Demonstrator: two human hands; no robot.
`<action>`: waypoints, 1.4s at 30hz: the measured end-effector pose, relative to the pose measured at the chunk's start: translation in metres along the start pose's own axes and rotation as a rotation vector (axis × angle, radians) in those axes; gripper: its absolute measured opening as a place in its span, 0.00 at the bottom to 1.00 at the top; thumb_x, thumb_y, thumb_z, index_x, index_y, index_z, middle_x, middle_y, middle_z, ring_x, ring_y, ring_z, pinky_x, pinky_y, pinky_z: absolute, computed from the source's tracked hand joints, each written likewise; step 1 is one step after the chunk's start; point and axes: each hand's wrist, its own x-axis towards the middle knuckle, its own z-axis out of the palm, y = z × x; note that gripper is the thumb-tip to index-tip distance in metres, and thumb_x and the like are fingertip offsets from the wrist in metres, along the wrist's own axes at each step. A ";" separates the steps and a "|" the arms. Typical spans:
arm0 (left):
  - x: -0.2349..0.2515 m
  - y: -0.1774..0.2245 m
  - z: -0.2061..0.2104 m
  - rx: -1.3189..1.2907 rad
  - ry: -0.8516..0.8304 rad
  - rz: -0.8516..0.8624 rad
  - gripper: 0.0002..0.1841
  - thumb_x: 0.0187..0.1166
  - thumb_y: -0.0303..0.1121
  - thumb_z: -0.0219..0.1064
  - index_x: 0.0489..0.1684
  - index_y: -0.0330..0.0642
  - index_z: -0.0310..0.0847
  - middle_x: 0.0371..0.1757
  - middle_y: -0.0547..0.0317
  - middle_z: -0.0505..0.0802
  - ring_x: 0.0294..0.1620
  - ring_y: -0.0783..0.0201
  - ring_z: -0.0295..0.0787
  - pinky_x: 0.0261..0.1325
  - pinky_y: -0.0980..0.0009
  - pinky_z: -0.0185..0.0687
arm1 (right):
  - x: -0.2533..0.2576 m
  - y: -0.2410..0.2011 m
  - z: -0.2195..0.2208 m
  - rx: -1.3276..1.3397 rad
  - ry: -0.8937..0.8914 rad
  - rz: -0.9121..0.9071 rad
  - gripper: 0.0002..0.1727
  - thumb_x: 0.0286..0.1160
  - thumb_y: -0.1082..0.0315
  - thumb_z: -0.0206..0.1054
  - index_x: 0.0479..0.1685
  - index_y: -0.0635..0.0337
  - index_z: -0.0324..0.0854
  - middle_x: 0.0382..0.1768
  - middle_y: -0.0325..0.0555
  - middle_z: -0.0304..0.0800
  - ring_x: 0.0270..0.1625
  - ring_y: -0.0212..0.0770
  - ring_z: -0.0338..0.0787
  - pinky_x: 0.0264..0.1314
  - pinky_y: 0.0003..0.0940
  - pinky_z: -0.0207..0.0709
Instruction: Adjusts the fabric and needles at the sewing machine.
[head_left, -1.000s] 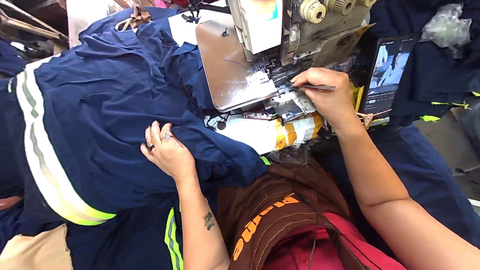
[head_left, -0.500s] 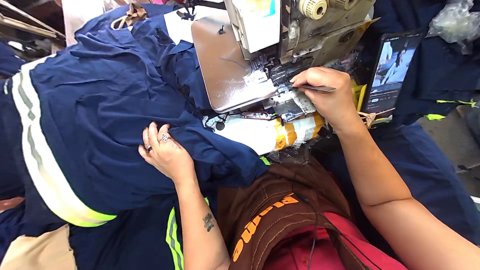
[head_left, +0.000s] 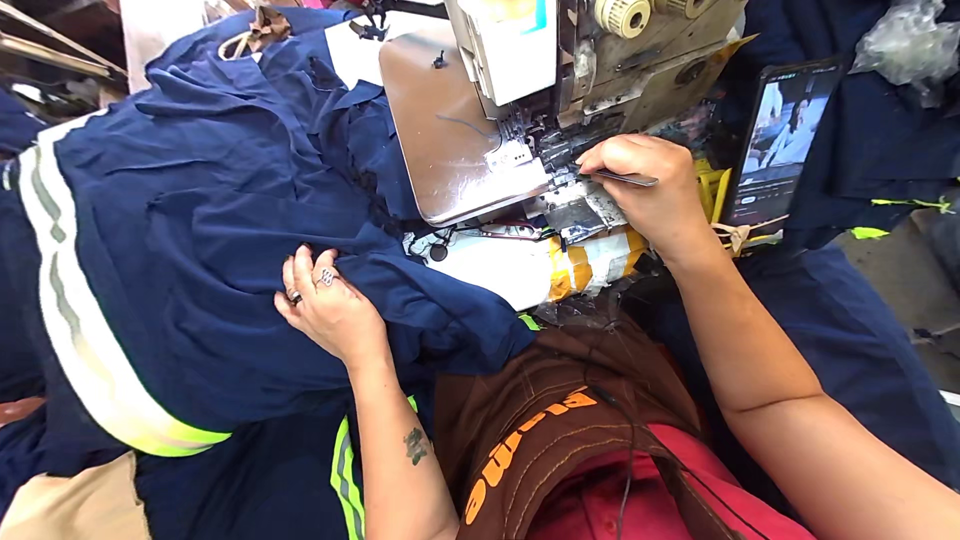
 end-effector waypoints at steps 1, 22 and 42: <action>0.000 0.000 0.000 0.002 -0.001 -0.001 0.22 0.93 0.30 0.42 0.69 0.44 0.83 0.83 0.52 0.79 0.90 0.50 0.65 0.89 0.41 0.48 | 0.000 0.000 0.000 0.004 0.002 0.000 0.07 0.75 0.79 0.68 0.39 0.61 0.92 0.44 0.49 0.97 0.53 0.43 0.95 0.63 0.37 0.85; -0.001 0.002 -0.001 -0.010 0.003 -0.002 0.22 0.93 0.30 0.42 0.68 0.43 0.84 0.83 0.53 0.79 0.90 0.51 0.64 0.89 0.41 0.47 | 0.005 0.000 0.007 0.239 0.022 0.153 0.05 0.71 0.80 0.72 0.39 0.62 0.91 0.43 0.45 0.97 0.50 0.34 0.95 0.58 0.30 0.88; -0.001 0.001 -0.001 -0.006 0.001 -0.002 0.22 0.93 0.31 0.42 0.69 0.43 0.83 0.83 0.53 0.79 0.90 0.51 0.63 0.90 0.41 0.47 | 0.017 -0.001 0.010 0.444 0.037 0.316 0.09 0.66 0.81 0.75 0.43 0.63 0.87 0.44 0.44 0.96 0.45 0.31 0.94 0.50 0.26 0.89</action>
